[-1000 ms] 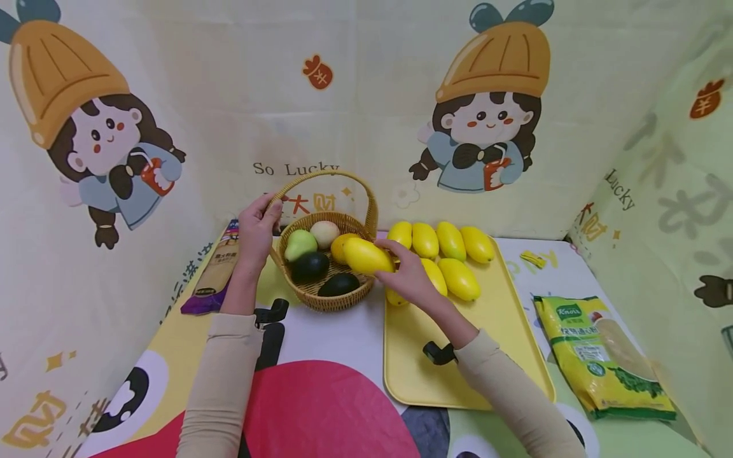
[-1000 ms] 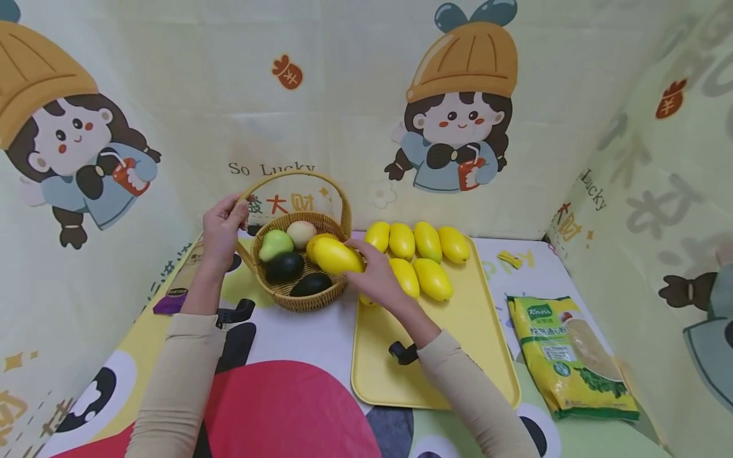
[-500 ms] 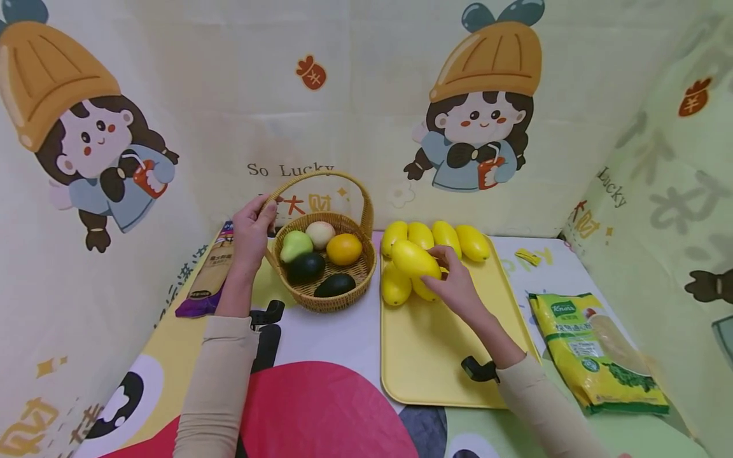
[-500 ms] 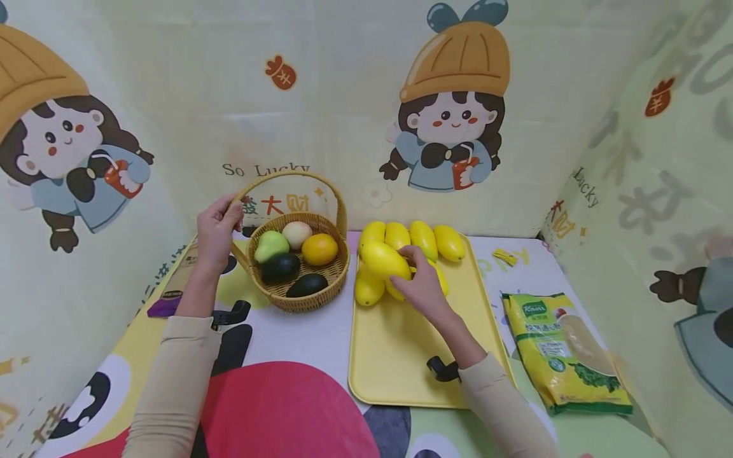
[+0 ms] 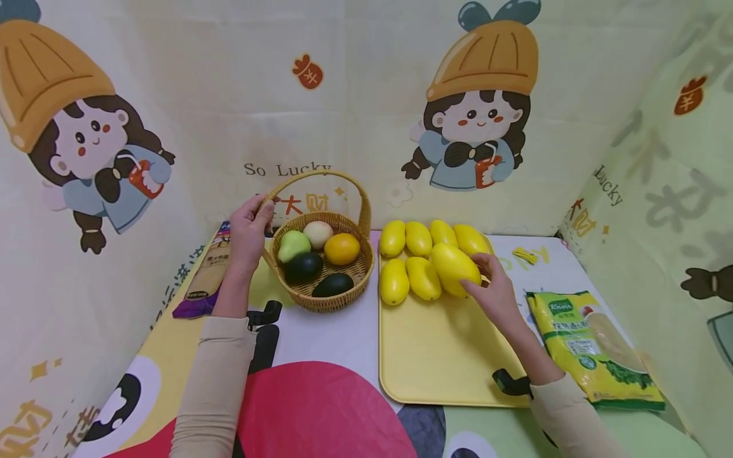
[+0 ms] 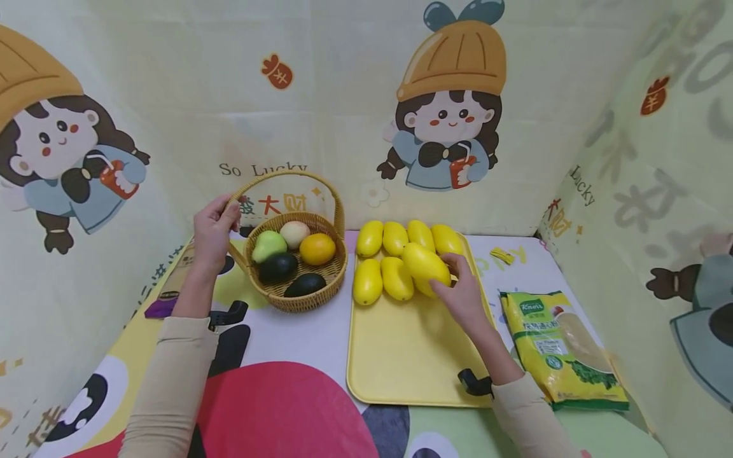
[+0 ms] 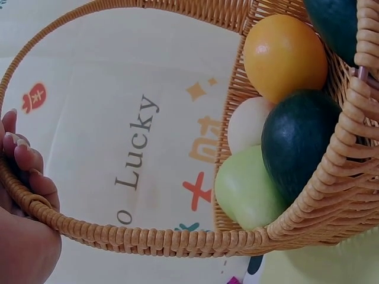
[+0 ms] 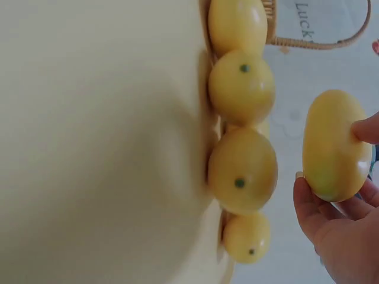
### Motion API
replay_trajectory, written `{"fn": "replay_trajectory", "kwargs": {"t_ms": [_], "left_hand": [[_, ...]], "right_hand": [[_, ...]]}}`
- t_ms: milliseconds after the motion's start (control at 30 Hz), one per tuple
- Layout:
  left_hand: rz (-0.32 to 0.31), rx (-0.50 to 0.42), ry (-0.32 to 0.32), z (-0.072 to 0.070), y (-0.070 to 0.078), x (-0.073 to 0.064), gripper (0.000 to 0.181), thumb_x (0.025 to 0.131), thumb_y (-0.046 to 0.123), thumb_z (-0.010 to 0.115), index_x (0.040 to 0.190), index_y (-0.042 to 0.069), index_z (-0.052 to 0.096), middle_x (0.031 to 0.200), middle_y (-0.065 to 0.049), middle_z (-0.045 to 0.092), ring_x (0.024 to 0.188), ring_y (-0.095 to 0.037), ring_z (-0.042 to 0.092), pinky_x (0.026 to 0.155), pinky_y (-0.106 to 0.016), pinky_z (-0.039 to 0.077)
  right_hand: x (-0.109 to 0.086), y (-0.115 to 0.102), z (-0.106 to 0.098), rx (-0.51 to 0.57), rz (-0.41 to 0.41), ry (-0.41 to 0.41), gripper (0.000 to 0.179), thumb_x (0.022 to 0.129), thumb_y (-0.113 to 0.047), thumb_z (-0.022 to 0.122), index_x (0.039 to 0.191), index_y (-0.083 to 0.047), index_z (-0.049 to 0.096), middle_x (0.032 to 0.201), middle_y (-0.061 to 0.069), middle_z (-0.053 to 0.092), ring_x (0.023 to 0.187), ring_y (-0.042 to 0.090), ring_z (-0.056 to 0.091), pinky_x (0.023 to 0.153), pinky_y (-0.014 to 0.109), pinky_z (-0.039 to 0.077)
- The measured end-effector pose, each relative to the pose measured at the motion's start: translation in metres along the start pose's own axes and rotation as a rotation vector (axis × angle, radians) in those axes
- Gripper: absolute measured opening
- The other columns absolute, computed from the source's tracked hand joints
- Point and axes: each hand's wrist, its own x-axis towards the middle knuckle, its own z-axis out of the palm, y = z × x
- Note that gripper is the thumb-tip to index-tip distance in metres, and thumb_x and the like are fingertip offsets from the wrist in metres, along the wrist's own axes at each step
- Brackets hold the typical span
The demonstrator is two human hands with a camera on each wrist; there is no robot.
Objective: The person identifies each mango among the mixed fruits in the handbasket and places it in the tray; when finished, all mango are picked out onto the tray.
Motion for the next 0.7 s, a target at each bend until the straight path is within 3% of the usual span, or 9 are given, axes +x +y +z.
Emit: {"fn": "replay_trajectory", "kwargs": {"t_ms": [167, 433, 567, 700], "left_hand": [[0.01, 0.011, 0.01, -0.001, -0.001, -0.002, 0.03, 0.1, 0.027, 0.058, 0.118, 0.005, 0.069, 0.069, 0.004, 0.048, 0.059, -0.011, 0.042, 0.056, -0.021, 0.037], [0.02, 0.024, 0.01, -0.003, 0.002, -0.001, 0.033, 0.1, 0.026, 0.058, 0.121, 0.002, 0.067, 0.069, 0.005, 0.048, 0.061, -0.017, 0.042, 0.057, -0.021, 0.038], [0.001, 0.027, -0.006, -0.003, 0.005, -0.001, 0.033, 0.101, 0.023, 0.056, 0.122, -0.001, 0.066, 0.07, 0.004, 0.048, 0.064, -0.024, 0.041, 0.057, -0.021, 0.037], [-0.014, 0.036, -0.019, -0.001, 0.019, -0.008, 0.033, 0.102, 0.02, 0.055, 0.122, -0.004, 0.064, 0.07, 0.003, 0.048, 0.064, -0.023, 0.042, 0.058, -0.022, 0.037]], "right_hand": [[-0.009, 0.009, -0.016, -0.032, 0.004, 0.039, 0.055, 0.095, -0.026, 0.067, 0.14, -0.008, 0.041, 0.142, 0.014, 0.053, 0.127, 0.024, 0.051, 0.088, 0.01, 0.041], [-0.018, 0.023, -0.039, -0.059, -0.03, 0.121, 0.05, 0.094, -0.021, 0.069, 0.137, -0.008, 0.048, 0.136, 0.014, 0.054, 0.107, -0.012, 0.047, 0.082, 0.005, 0.042], [-0.023, 0.024, -0.05, -0.082, -0.013, 0.147, 0.049, 0.094, -0.021, 0.068, 0.138, -0.008, 0.051, 0.136, 0.014, 0.053, 0.105, -0.015, 0.046, 0.079, 0.003, 0.042], [-0.026, 0.023, -0.06, -0.103, 0.012, 0.172, 0.049, 0.094, -0.02, 0.067, 0.14, -0.01, 0.054, 0.136, 0.015, 0.053, 0.099, -0.013, 0.048, 0.074, 0.002, 0.044]]}}
